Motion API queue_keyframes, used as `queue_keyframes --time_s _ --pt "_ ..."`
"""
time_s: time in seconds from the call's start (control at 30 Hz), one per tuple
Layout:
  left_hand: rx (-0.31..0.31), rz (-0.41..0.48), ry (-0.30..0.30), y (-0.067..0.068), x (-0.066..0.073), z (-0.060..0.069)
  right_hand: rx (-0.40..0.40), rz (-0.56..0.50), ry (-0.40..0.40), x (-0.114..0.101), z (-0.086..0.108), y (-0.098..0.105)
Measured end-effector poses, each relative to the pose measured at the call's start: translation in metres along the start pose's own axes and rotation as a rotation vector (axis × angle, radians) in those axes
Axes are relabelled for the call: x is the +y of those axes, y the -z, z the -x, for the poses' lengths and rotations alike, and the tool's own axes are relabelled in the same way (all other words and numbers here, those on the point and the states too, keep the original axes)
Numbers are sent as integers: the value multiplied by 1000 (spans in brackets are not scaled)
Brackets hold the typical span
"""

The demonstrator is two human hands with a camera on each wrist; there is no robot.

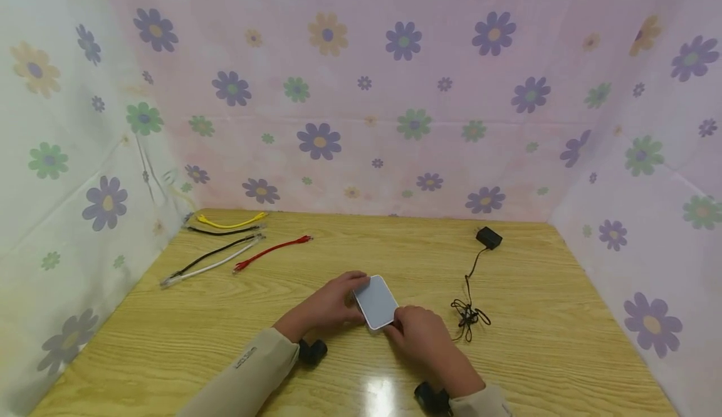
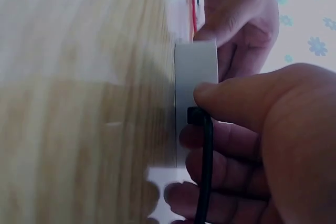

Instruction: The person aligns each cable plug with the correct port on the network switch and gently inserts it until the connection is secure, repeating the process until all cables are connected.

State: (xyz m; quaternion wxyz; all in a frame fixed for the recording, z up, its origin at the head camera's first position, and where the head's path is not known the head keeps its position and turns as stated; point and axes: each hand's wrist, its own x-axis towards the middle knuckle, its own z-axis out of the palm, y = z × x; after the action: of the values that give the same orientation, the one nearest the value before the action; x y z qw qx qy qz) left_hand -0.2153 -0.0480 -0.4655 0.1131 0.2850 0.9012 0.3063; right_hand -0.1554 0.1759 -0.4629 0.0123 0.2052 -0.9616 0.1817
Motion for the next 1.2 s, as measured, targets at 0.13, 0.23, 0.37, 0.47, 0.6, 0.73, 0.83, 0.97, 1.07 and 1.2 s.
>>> queue_keyframes --time_s 0.13,0.23,0.37,0.47,0.6,0.73,0.83,0.97,1.07,1.2 --pt "22 -23 1 0 4 -4 31 46 8 -1 2 -2" --pt "25 -17 -5 -1 8 -6 46 72 6 0 2 -3" --pt "-12 1 -3 -4 11 -9 49 81 3 -1 2 -5" --pt "-49 -9 11 -6 10 -12 57 77 1 -2 3 -4" --pt "-72 -25 2 -8 11 -15 135 55 -19 -2 2 -2" --pt "-70 -36 -15 -9 11 -18 250 44 58 2 -3 -2" --pt "-76 -23 -13 -9 12 -20 243 32 144 6 -7 -3" --pt "-90 25 -6 -9 14 -26 127 -28 163 10 -11 -2" --pt "-96 49 -2 -9 16 -32 67 -52 133 13 -14 -4" --pt "-102 57 -11 -8 15 -40 42 -45 113 17 -19 -8"
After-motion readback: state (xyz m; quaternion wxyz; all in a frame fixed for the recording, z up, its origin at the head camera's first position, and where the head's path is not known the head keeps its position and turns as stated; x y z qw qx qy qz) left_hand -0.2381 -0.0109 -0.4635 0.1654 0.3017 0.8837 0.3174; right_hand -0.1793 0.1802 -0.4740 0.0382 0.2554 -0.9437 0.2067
